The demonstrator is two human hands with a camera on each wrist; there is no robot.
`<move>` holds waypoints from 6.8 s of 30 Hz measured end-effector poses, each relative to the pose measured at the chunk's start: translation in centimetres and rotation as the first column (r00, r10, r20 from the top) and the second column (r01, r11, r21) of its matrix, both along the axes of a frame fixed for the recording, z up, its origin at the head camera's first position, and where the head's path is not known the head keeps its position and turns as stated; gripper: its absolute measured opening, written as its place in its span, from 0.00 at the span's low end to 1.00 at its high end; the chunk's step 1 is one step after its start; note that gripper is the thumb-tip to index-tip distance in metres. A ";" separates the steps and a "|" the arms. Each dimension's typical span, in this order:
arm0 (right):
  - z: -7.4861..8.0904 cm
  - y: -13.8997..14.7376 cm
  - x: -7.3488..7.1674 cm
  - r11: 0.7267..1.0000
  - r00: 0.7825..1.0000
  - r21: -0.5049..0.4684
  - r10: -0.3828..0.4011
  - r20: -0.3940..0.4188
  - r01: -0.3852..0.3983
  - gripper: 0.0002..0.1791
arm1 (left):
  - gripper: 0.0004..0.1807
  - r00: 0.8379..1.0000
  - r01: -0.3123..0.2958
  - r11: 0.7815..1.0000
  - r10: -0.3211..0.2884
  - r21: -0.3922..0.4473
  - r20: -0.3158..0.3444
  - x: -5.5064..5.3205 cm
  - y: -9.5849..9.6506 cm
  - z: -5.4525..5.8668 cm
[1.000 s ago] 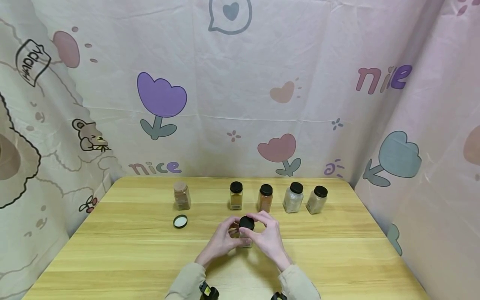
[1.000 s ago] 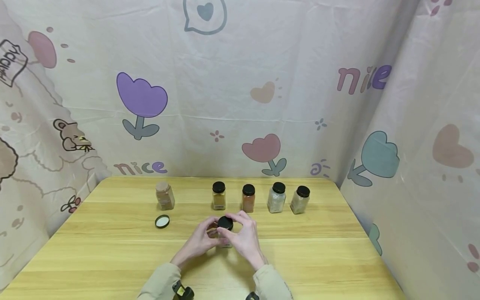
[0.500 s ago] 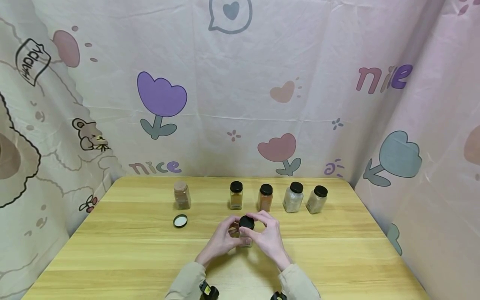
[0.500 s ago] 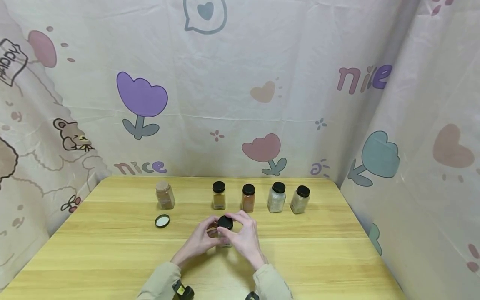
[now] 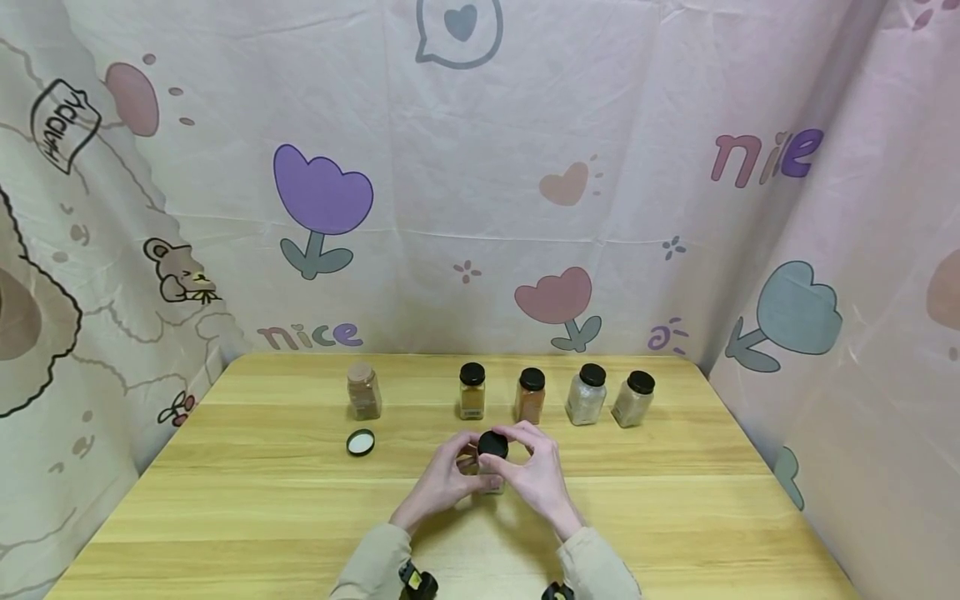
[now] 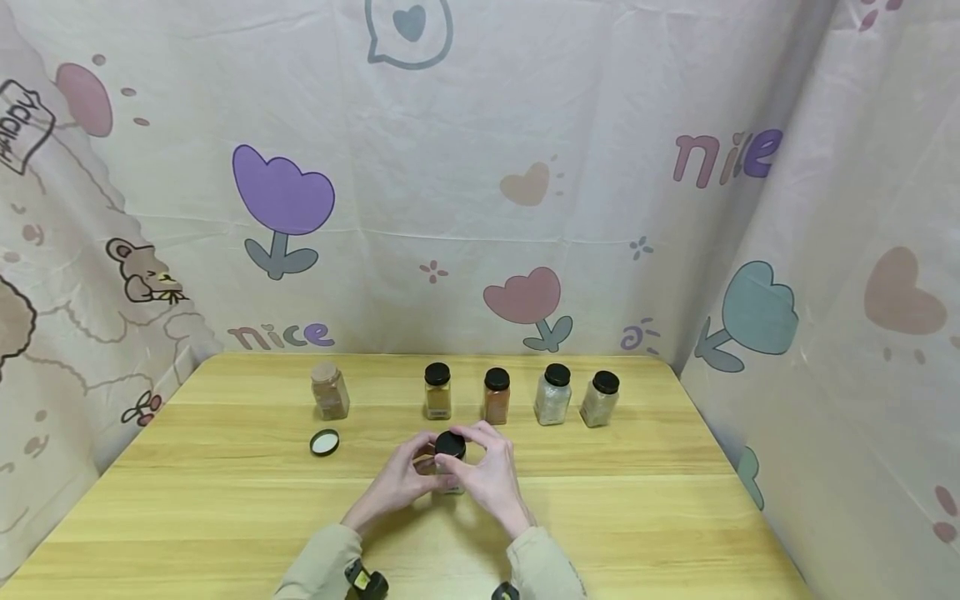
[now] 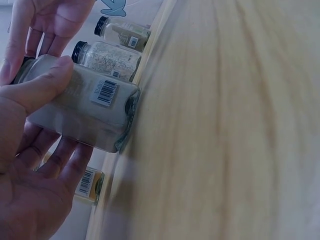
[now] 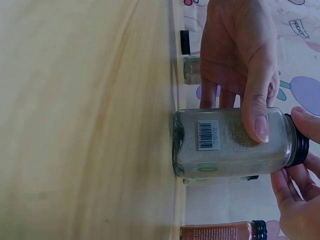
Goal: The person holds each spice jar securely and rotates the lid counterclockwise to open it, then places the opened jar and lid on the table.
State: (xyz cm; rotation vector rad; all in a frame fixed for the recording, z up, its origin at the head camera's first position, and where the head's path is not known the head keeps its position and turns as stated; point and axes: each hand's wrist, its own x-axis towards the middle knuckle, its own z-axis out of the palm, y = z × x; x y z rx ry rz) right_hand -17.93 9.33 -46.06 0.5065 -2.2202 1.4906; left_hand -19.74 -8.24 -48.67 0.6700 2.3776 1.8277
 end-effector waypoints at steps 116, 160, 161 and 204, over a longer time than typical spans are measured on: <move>1.3 0.2 0.5 0.991 0.997 0.116 0.064 0.037 -0.068 0.20 | 0.23 1.000 0.014 1.000 -0.014 -0.011 -0.014 0.0 -0.2 -0.1; 0.8 0.1 0.4 0.992 0.998 0.122 -0.024 -0.053 0.030 0.19 | 0.26 0.999 0.012 1.000 -0.013 0.006 0.031 0.0 -0.1 0.0; 0.8 0.1 0.4 0.991 0.998 0.127 -0.022 -0.058 0.029 0.18 | 0.26 1.000 0.013 1.000 -0.013 0.003 0.027 0.0 -0.1 0.0; 1.2 0.3 0.5 0.991 1.000 0.130 -0.025 -0.004 0.026 0.23 | 0.27 1.000 0.008 1.000 -0.008 -0.003 0.029 -0.1 -0.1 -0.2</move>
